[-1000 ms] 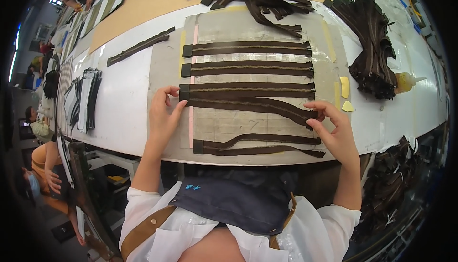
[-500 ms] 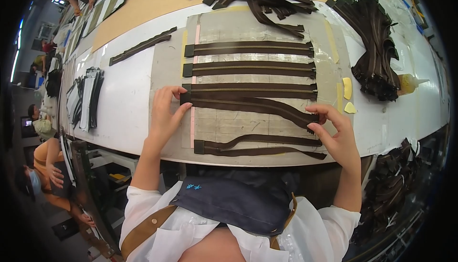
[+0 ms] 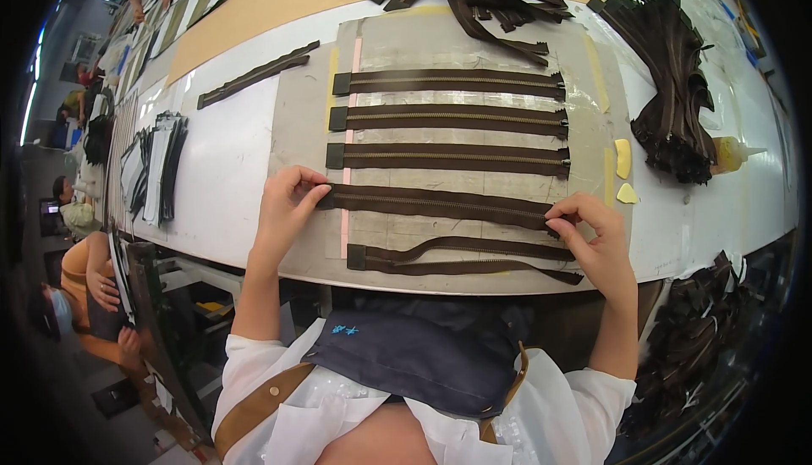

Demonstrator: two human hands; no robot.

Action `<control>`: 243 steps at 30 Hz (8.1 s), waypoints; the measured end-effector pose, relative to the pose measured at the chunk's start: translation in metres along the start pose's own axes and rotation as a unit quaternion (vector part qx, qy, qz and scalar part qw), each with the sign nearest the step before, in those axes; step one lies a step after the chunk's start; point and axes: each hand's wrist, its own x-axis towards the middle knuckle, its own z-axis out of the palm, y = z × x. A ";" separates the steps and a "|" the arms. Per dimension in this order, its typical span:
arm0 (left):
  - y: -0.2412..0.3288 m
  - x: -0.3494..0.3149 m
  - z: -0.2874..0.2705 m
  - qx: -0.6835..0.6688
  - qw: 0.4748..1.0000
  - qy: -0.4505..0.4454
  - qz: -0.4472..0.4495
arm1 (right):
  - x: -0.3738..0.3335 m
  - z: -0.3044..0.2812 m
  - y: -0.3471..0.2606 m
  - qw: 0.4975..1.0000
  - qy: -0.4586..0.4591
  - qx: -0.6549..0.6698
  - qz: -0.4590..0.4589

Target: Arranging and marking zipper straps on a template for assembly.

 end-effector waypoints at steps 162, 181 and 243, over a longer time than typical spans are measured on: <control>0.035 -0.050 -0.084 0.180 0.952 0.030 0.247 | -0.013 0.010 -0.036 0.965 -0.059 -0.206 -0.152; -0.020 -0.061 -0.001 0.183 0.941 0.046 0.280 | -0.025 0.027 -0.008 0.996 -0.015 -0.081 -0.047; -0.010 -0.057 0.018 0.116 0.965 0.057 0.230 | -0.055 0.014 0.019 0.974 0.110 0.150 0.127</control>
